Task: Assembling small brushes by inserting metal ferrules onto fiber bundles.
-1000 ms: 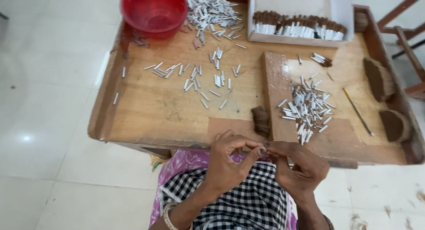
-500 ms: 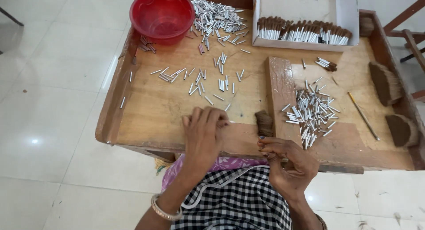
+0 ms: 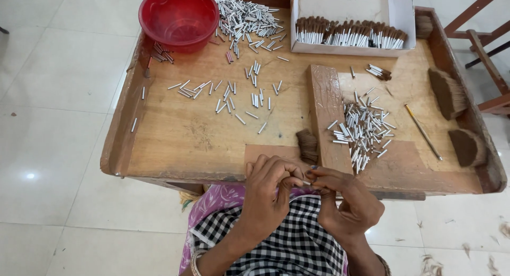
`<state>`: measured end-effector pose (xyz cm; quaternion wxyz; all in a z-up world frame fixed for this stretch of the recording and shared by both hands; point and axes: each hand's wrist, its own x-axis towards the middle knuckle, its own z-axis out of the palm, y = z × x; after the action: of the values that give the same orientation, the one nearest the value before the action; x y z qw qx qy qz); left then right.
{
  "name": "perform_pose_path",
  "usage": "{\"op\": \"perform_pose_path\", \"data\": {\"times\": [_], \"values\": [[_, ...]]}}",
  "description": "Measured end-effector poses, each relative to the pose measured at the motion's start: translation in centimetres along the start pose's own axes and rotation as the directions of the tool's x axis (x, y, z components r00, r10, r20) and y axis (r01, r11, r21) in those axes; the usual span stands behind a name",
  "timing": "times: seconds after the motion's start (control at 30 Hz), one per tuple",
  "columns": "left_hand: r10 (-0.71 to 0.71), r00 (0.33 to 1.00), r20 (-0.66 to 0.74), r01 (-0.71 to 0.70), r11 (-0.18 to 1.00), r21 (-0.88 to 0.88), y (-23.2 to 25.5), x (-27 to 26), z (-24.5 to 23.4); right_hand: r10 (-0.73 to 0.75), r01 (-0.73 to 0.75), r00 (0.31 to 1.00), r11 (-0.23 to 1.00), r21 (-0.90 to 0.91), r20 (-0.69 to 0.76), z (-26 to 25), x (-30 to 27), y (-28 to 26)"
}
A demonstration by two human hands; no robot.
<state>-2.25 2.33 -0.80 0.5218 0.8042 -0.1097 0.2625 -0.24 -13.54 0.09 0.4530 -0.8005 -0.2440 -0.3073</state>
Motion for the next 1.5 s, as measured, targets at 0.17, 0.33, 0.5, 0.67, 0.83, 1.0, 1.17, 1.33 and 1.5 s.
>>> {"op": "perform_pose_path", "data": {"times": [0.17, 0.33, 0.5, 0.67, 0.83, 1.0, 1.17, 1.33, 1.5], "values": [[0.041, 0.998, -0.051, -0.031, 0.98, 0.196, -0.5, -0.9, 0.5, -0.092, 0.098, 0.995, 0.978, -0.182, 0.044, -0.7, 0.2, -0.8], [0.082, 0.992, -0.093, -0.053, 0.959, 0.278, -0.3, -0.9, 0.5, -0.062, 0.081, 0.983, 0.991, -0.109, 0.171, -1.3, 1.4, -1.7], [0.055, 0.994, -0.093, -0.026, 0.955, 0.294, 0.1, -0.8, 0.3, -0.105, 0.119, 0.978, 0.99, -0.071, 0.178, -0.9, 0.8, -1.2], [0.045, 0.995, -0.091, -0.02, 0.965, 0.26, -0.1, -0.7, 0.2, -0.11, 0.129, 0.98, 0.986, -0.107, 0.169, -0.7, 0.4, -1.2], [0.06, 0.993, -0.1, -0.034, 0.969, 0.246, -0.2, -0.7, 0.2, -0.129, 0.156, 0.974, 0.977, -0.143, 0.187, -0.2, 0.7, -1.7], [0.034, 0.997, -0.076, -0.013, 0.964, 0.266, -0.6, -0.8, 0.1, -0.013, 0.013, 0.988, 1.0, -0.005, 0.155, -0.6, 0.7, -1.5], [0.021, 0.998, -0.055, -0.008, 0.976, 0.216, -0.4, -1.6, 0.8, -0.106, 0.109, 0.994, 0.99, -0.094, 0.033, -0.1, -0.2, -0.6], [0.013, 0.998, -0.062, -0.002, 0.983, 0.182, -0.6, -1.9, 1.2, 0.018, -0.009, 0.995, 0.996, -0.09, 0.102, -0.7, -0.5, -0.4], [0.014, 0.999, -0.046, -0.005, 0.983, 0.182, -0.4, -1.6, 1.3, 0.126, -0.126, 0.988, 0.992, -0.012, 0.087, -1.2, -1.5, 0.9]]}}
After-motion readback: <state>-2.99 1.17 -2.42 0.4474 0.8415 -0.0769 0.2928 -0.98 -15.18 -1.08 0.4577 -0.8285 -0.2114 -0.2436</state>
